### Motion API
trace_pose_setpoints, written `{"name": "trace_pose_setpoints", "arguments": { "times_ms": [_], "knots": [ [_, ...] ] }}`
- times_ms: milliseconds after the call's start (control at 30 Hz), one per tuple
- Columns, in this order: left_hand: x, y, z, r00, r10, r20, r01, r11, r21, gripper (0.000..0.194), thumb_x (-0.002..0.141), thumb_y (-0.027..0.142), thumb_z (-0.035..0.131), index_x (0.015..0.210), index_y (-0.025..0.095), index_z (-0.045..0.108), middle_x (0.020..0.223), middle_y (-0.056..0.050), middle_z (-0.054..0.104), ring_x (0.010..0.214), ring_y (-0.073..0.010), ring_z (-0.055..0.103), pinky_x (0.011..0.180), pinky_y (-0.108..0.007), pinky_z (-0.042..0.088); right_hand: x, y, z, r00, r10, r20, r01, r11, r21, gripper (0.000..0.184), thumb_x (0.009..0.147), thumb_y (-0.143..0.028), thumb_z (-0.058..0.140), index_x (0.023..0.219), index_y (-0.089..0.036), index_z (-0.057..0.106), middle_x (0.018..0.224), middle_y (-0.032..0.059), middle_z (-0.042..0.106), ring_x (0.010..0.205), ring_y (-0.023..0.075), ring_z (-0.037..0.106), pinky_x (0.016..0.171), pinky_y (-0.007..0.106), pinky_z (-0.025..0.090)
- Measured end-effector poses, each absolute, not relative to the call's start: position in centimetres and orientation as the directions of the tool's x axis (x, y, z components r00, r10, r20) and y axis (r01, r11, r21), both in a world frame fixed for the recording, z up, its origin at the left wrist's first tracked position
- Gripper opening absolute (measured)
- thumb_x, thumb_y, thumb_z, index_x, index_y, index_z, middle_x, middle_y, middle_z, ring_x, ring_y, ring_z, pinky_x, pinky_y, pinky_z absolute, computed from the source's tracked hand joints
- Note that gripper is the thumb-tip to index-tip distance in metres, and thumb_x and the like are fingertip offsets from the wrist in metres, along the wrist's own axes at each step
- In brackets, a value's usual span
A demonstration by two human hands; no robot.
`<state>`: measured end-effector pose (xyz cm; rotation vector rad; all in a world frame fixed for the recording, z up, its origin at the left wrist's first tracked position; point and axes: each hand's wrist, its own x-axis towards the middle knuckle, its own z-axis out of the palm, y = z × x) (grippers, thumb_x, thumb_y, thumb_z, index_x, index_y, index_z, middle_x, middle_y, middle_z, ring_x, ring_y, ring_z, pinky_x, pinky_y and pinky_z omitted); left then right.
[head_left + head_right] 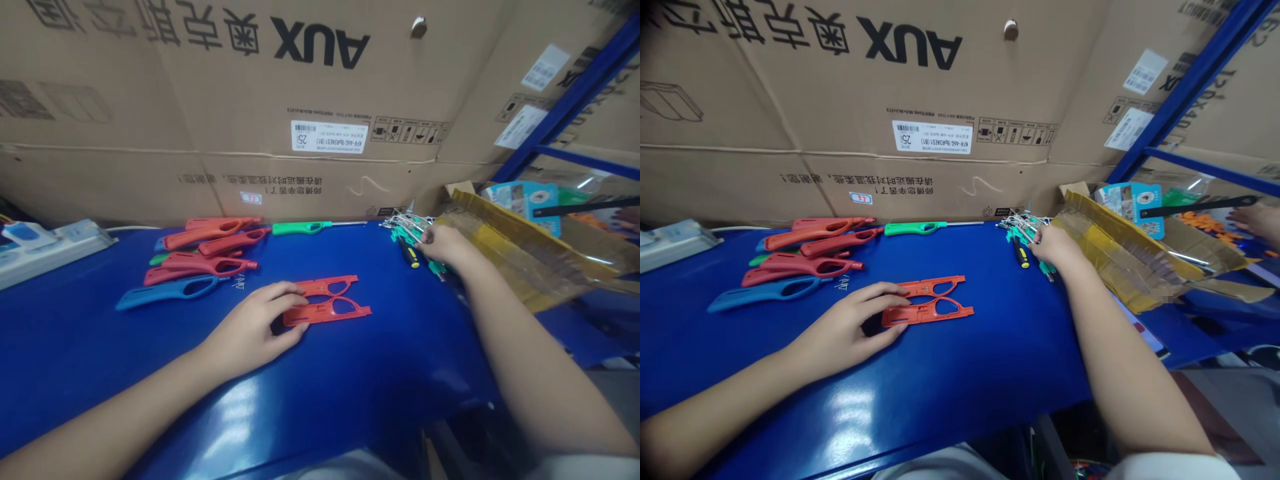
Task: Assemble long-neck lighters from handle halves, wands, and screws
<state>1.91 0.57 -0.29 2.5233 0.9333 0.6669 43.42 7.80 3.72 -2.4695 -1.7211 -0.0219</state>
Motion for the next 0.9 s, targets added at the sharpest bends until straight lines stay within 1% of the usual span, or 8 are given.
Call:
{"name": "trace_pose_setpoints", "arguments": {
  "times_ms": [100, 200, 467, 600, 700, 767, 833, 900],
  "knots": [
    [1.9, 0.6, -0.2, 0.666, 0.681, 0.304, 0.499, -0.71, 0.497, 0.026, 0.097, 0.035, 0.062, 0.118, 0.022, 0.07, 0.127, -0.008, 0.066, 0.116, -0.0239, 0.066, 0.102, -0.04, 0.055, 43.2, 7.9, 3.6, 0.352, 0.931, 0.094, 0.933, -0.341, -0.112, 0.011, 0.076, -0.027, 0.07, 0.076, -0.022, 0.061, 0.077, 0.0055, 0.069, 0.068, 0.0207, 0.063, 0.056, 0.029, 0.04],
    [1.9, 0.6, -0.2, 0.663, 0.671, 0.333, 0.496, -0.726, 0.476, 0.027, 0.097, 0.038, 0.063, 0.118, 0.021, 0.07, 0.126, -0.009, 0.066, 0.116, -0.0246, 0.065, 0.102, -0.042, 0.055, 43.2, 7.8, 3.6, 0.363, 0.923, 0.129, 0.929, -0.348, -0.129, 0.008, 0.077, -0.025, 0.068, 0.078, -0.022, 0.061, 0.076, 0.0062, 0.069, 0.068, 0.0217, 0.063, 0.057, 0.029, 0.041],
    [1.9, 0.8, -0.3, 0.668, 0.66, 0.343, 0.499, -0.74, 0.452, 0.027, 0.097, 0.038, 0.064, 0.117, 0.022, 0.071, 0.122, -0.009, 0.067, 0.113, -0.0251, 0.063, 0.101, -0.043, 0.054, 44.0, 7.3, 4.9, 0.402, 0.879, 0.257, 0.914, -0.369, -0.167, 0.013, 0.081, -0.031, 0.062, 0.091, -0.022, 0.062, 0.093, 0.0117, 0.072, 0.08, 0.0268, 0.065, 0.065, 0.033, 0.045],
    [1.9, 0.9, -0.3, 0.668, 0.658, 0.347, 0.494, -0.741, 0.454, 0.026, 0.097, 0.037, 0.064, 0.117, 0.022, 0.071, 0.122, -0.009, 0.067, 0.113, -0.0247, 0.063, 0.101, -0.043, 0.054, 44.2, 7.2, 4.9, 0.39, 0.894, 0.219, 0.918, -0.359, -0.167, 0.012, 0.079, -0.031, 0.063, 0.088, -0.023, 0.063, 0.09, 0.0099, 0.072, 0.079, 0.0255, 0.066, 0.063, 0.032, 0.044],
    [1.8, 0.9, -0.4, 0.667, 0.657, 0.35, 0.492, -0.742, 0.455, 0.026, 0.097, 0.037, 0.065, 0.117, 0.023, 0.071, 0.121, -0.008, 0.067, 0.113, -0.0244, 0.063, 0.1, -0.042, 0.054, 44.3, 7.3, 4.6, 0.373, 0.918, 0.138, 0.923, -0.352, -0.151, 0.007, 0.072, -0.026, 0.069, 0.075, -0.023, 0.063, 0.075, 0.0061, 0.07, 0.069, 0.023, 0.064, 0.059, 0.03, 0.043],
    [1.8, 0.9, -0.4, 0.667, 0.655, 0.354, 0.491, -0.744, 0.453, 0.026, 0.097, 0.038, 0.065, 0.117, 0.022, 0.07, 0.121, -0.008, 0.067, 0.113, -0.0243, 0.063, 0.101, -0.042, 0.054, 44.4, 7.4, 4.3, 0.366, 0.926, 0.094, 0.925, -0.351, -0.143, 0.006, 0.068, -0.024, 0.07, 0.071, -0.023, 0.064, 0.068, 0.0043, 0.068, 0.064, 0.0221, 0.063, 0.058, 0.03, 0.043],
    [1.8, 0.9, -0.4, 0.668, 0.652, 0.358, 0.489, -0.747, 0.449, 0.026, 0.097, 0.038, 0.064, 0.118, 0.022, 0.07, 0.121, -0.008, 0.067, 0.113, -0.0244, 0.063, 0.101, -0.042, 0.054, 44.7, 7.6, 4.2, 0.371, 0.923, 0.102, 0.924, -0.356, -0.136, 0.008, 0.07, -0.024, 0.069, 0.078, -0.023, 0.067, 0.074, 0.0055, 0.071, 0.069, 0.0232, 0.065, 0.061, 0.03, 0.045],
    [1.8, 0.9, -0.4, 0.669, 0.653, 0.354, 0.491, -0.747, 0.448, 0.026, 0.097, 0.038, 0.064, 0.118, 0.023, 0.07, 0.121, -0.008, 0.067, 0.113, -0.0246, 0.063, 0.101, -0.042, 0.054, 45.1, 7.9, 4.1, 0.386, 0.911, 0.145, 0.921, -0.369, -0.128, 0.016, 0.075, -0.024, 0.066, 0.091, -0.021, 0.069, 0.091, 0.0095, 0.074, 0.083, 0.026, 0.068, 0.069, 0.032, 0.047]
  ]
}}
